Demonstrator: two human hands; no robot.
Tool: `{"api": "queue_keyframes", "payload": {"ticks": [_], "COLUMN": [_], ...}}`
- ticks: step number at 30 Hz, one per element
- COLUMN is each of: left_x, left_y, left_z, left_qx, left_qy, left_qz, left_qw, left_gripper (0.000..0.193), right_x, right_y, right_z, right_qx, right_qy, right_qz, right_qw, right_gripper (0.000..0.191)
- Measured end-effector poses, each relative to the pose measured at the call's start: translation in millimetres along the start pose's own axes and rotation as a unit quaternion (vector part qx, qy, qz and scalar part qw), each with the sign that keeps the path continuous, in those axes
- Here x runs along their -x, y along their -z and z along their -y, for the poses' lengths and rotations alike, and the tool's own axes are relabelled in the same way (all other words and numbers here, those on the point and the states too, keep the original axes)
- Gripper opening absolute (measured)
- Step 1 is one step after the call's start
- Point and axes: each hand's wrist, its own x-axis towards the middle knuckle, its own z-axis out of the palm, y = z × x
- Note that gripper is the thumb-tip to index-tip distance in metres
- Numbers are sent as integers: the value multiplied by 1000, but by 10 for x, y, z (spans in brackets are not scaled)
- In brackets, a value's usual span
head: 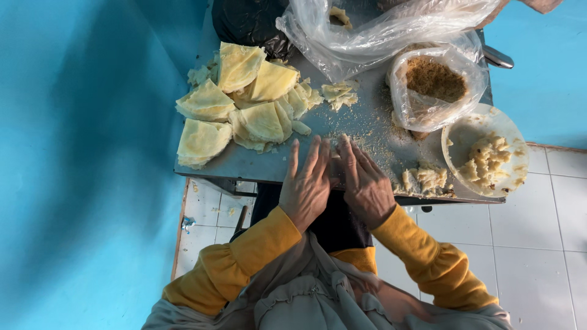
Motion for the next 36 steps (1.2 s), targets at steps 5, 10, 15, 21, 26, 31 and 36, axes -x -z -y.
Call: {"api": "queue_keyframes", "payload": {"ticks": [5,10,15,21,26,31,36], "left_x": [-283,-89,105,105,83,144,147], "left_y": [-134,-200,-183,-87,-57,-136,-247], "left_z": [153,273,391,434,455,536,589], "left_qx": [82,136,211,280,443,504,511], "left_qy": [67,107,176,192,279,317,305], "left_qz": [-83,-102,-159,-247,-336,-338,-326], "left_qw": [991,980,948,908,783,729,735], "left_gripper": [68,58,23,29,26,30,29], "right_x": [-216,-294,-493,-1402,-1177,-1175,-1308], "right_y": [17,-114,-226,70,-458,-656,-627], "right_z": [-125,-250,-494,-1145,-114,347,209], "right_qx": [14,-74,-129,61,-197,-235,-293], "right_qy": [2,-63,9,-19,86,-17,-102], "right_qz": [77,76,39,-75,-55,30,54], "right_qw": [997,992,991,995,975,971,949], "right_gripper": [76,80,83,71,81,83,69]}}
